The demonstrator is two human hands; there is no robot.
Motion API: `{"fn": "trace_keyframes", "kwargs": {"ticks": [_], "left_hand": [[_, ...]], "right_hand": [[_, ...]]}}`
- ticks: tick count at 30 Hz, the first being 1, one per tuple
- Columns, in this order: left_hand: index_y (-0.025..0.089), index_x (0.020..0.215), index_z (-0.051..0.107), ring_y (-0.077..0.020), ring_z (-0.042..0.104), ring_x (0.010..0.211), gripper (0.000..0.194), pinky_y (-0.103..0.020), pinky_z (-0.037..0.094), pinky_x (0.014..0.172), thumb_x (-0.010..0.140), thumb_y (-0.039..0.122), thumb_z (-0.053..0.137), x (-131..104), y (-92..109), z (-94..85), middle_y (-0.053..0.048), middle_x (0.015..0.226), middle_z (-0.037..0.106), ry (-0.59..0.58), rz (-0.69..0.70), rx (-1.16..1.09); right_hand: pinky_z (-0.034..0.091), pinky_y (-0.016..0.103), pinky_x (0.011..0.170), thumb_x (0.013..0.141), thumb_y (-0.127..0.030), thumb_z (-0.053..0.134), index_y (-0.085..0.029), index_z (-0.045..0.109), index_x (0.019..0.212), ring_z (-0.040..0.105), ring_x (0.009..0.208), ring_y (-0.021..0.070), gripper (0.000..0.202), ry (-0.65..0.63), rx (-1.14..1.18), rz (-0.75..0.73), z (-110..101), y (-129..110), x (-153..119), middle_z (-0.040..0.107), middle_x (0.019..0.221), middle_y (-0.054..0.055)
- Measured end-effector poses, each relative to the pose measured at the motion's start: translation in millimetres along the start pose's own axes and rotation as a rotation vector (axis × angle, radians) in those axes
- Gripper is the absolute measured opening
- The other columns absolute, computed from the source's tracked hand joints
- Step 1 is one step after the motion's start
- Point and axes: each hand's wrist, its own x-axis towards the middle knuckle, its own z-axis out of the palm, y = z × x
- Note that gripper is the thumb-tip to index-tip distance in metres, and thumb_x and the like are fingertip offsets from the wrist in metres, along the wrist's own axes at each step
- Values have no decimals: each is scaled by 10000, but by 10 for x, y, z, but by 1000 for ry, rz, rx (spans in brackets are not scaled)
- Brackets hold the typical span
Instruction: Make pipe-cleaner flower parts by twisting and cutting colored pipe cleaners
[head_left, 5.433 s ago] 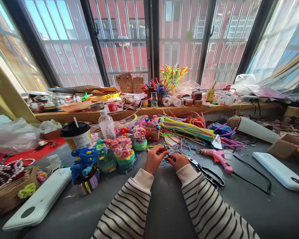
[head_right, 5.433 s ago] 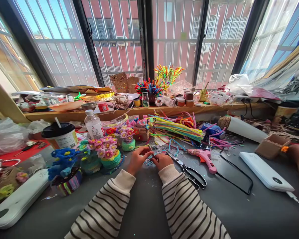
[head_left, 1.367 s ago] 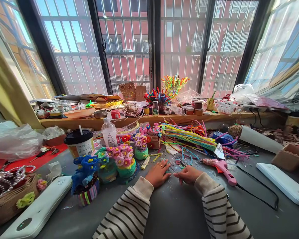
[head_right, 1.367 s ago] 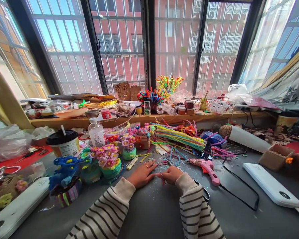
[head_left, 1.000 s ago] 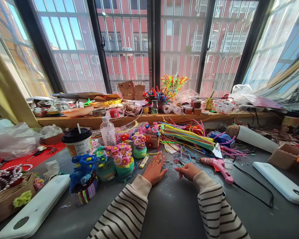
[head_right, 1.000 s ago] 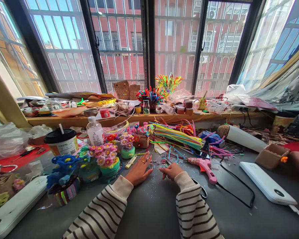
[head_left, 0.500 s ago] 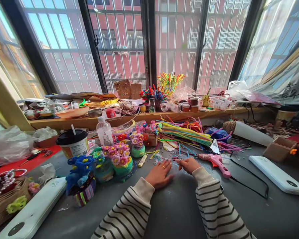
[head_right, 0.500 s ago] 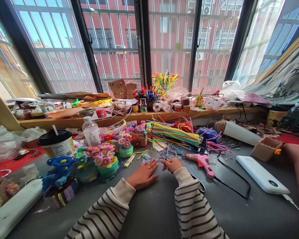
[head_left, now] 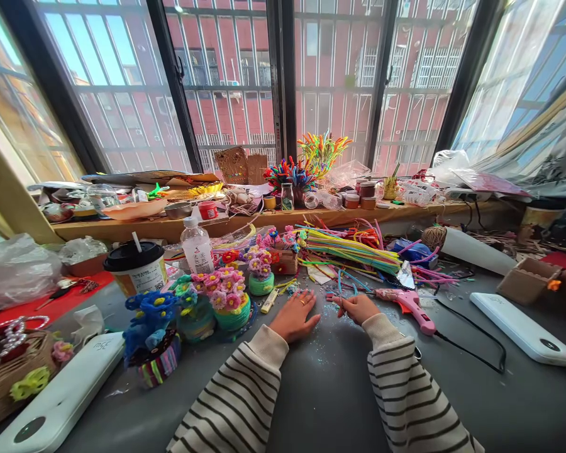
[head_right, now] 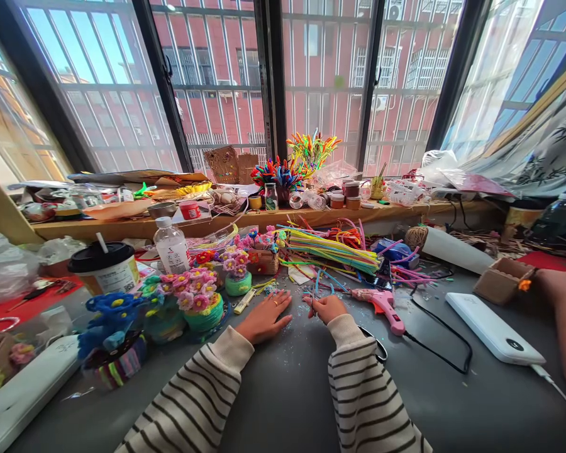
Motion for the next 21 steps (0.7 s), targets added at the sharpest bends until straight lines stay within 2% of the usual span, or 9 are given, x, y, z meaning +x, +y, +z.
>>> {"fn": "trace_keyframes", "kwargs": {"ticks": [2, 4, 6, 8, 10, 12, 15, 19, 21], "left_hand": [[179, 1101, 419, -194, 245, 1148, 432, -370, 116, 961, 713, 368, 399, 28, -35, -2, -75, 1213, 363, 13, 0, -89], [165, 1067, 454, -188, 279, 1132, 378, -363, 143, 959, 721, 304, 391, 68, -68, -23, -84, 1194, 389, 102, -91, -264], [158, 1062, 454, -176, 349, 1092, 352, -345, 231, 932, 725, 216, 368, 107, -94, -72, -89, 1171, 419, 197, -235, -569], [123, 1030, 471, -188, 471, 979, 344, -345, 344, 854, 703, 132, 365, 124, -112, -142, -118, 1119, 468, 213, -374, -987], [100, 968, 504, -180, 514, 918, 315, -322, 378, 828, 678, 78, 383, 116, -119, -208, -128, 1076, 501, 256, -382, -1303], [97, 904, 530, -166, 530, 888, 267, -297, 388, 823, 660, 58, 428, 95, -120, -247, -121, 1027, 535, 304, -379, -1458], [100, 835, 544, -145, 561, 806, 198, -271, 414, 788, 639, 88, 515, 75, -126, -250, -97, 900, 593, 394, -445, -1472], [97, 712, 535, -118, 575, 600, 148, -260, 458, 668, 600, 174, 592, 87, -147, -213, -46, 645, 601, 517, -567, -1287], [108, 671, 511, -111, 563, 546, 171, -259, 465, 624, 581, 212, 613, 101, -152, -202, -25, 595, 580, 570, -594, -1214]], "right_hand": [[235, 205, 378, 697, -489, 349, -135, 631, 549, 266, 313, 57, 476, 7, -17, 1, 0, -3, -4, 267, 311, -58], [242, 206, 391, 699, -478, 356, -137, 636, 547, 280, 324, 59, 467, 14, -52, -17, 6, 0, -3, 284, 318, -52], [252, 206, 407, 692, -481, 370, -148, 641, 537, 316, 345, 68, 456, 24, -108, -35, 21, 5, 4, 312, 320, -42], [265, 205, 426, 671, -491, 403, -167, 645, 538, 379, 388, 85, 425, 51, -181, -33, 49, 3, 14, 371, 333, -25], [283, 204, 449, 640, -489, 452, -185, 643, 552, 449, 461, 109, 370, 87, -262, -7, 89, -12, 25, 470, 399, -3], [306, 207, 481, 620, -470, 491, -196, 635, 567, 501, 553, 135, 314, 122, -337, 28, 136, -38, 33, 554, 509, 17], [340, 224, 543, 617, -434, 517, -198, 622, 598, 532, 675, 170, 258, 151, -399, 67, 193, -74, 40, 603, 650, 39], [366, 252, 616, 627, -365, 537, -198, 618, 684, 538, 754, 183, 194, 153, -391, 69, 208, -68, 46, 610, 725, 44], [376, 260, 638, 642, -325, 530, -186, 612, 741, 540, 767, 184, 189, 176, -384, 53, 201, -60, 44, 611, 747, 50]]}}
